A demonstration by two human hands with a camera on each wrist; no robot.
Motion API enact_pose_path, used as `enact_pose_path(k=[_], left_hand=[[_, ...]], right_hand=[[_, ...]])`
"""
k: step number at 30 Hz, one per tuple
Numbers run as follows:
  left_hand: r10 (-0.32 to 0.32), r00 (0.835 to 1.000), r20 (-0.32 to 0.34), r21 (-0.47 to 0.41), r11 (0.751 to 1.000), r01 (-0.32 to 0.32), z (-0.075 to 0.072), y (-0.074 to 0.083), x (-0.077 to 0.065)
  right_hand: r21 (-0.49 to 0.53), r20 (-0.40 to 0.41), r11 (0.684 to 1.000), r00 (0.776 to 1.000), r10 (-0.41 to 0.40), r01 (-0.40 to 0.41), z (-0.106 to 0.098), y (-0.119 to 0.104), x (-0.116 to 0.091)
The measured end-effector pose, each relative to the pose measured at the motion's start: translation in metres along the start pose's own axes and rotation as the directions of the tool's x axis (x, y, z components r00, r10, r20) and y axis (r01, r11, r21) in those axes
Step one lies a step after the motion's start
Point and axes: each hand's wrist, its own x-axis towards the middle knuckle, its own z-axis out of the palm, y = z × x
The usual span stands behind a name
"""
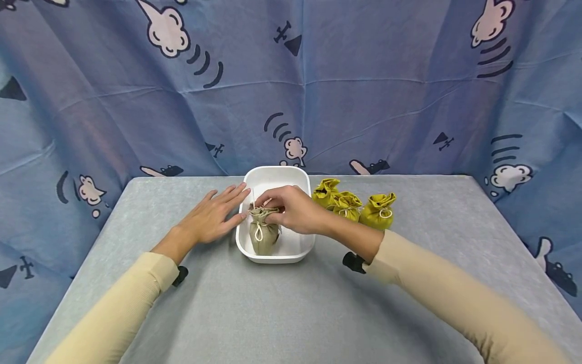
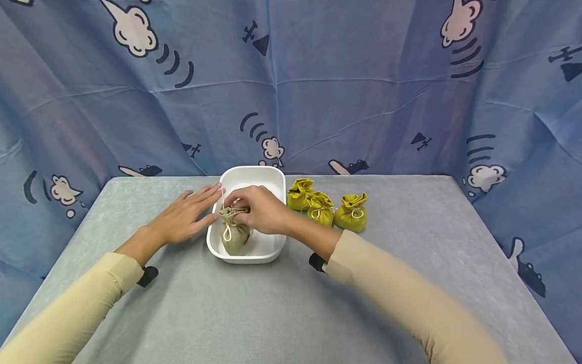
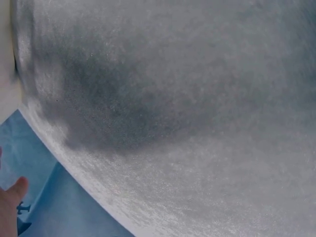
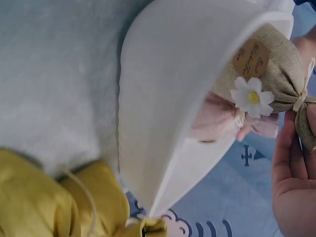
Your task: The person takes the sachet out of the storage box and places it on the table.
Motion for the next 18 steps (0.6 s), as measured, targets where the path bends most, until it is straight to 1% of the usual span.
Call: enact_pose_path(k=[5,10,18], left_hand=[[0.002,1.000,0.003,0.005,1.000,-0.002,0.000,0.000,0.000],[0.009,1.000,-0.002,0.012,1.000,-0.009,0.000,0.000,0.000],[0.009,1.000,-0.005,0.008,1.000,-0.009,0.000,0.001,0.000]], right_hand=[[0.023,-0.009,1.000,1.000,0.007,-0.007,-0.016,-0.004,-0.005],[-0.013,-0.038,0.999,0.999,0.031,-0.032,-0.031,-0.010,-0.013],[-0.045,-0.105,0.999,0.994,-0.025,0.020,-0.054,-0.018,-0.025]])
